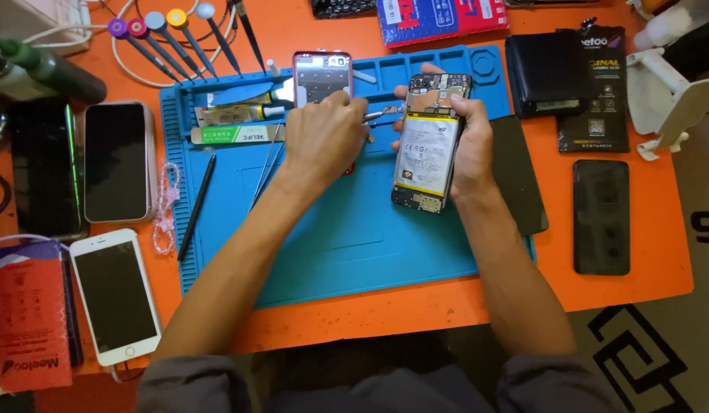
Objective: The person removes the battery from a disassembled smartphone using a prying tool and tweezers. They then apply adhesive to the battery compartment and place the battery back into the phone.
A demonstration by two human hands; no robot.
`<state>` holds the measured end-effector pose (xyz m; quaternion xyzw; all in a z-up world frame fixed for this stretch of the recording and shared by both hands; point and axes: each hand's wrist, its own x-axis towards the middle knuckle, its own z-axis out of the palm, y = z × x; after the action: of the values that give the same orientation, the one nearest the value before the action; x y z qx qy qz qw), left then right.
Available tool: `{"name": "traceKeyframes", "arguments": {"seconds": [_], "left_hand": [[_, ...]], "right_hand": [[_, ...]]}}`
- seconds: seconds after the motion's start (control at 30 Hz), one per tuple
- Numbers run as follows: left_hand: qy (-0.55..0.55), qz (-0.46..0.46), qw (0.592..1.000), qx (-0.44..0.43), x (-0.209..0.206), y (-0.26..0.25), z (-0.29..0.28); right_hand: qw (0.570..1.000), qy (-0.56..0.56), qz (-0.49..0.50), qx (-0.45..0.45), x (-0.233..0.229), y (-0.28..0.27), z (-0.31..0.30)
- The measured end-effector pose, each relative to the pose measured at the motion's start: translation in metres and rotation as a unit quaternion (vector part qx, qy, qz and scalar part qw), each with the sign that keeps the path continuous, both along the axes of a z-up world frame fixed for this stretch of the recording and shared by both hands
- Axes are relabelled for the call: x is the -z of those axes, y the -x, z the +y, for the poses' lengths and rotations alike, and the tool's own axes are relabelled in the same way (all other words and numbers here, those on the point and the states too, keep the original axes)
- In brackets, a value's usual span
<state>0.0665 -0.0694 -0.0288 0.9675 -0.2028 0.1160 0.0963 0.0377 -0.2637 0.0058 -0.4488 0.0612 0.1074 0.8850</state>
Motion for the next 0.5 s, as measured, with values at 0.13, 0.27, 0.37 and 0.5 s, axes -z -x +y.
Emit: {"name": "traceKeyframes", "arguments": {"seconds": [0.13, 0.27, 0.37, 0.5], "left_hand": [[-0.013, 0.022, 1.0, 0.013, 0.0044, -0.0061, 0.0004], [-0.024, 0.01, 0.999, 0.031, 0.0082, -0.0088, -0.0004], [-0.023, 0.006, 0.999, 0.037, 0.0089, -0.0083, -0.0022], [0.01, 0.026, 0.999, 0.042, 0.0015, -0.0076, -0.0038]], "right_hand": [[1.0, 0.001, -0.01, 0.002, -0.0012, 0.0006, -0.0017], [1.0, -0.015, -0.014, -0.009, 0.0015, 0.0004, -0.0048], [1.0, -0.026, -0.015, 0.005, 0.0019, -0.0004, -0.0065], [0.999, -0.028, 0.001, 0.031, -0.0049, -0.0003, -0.0084]]}}
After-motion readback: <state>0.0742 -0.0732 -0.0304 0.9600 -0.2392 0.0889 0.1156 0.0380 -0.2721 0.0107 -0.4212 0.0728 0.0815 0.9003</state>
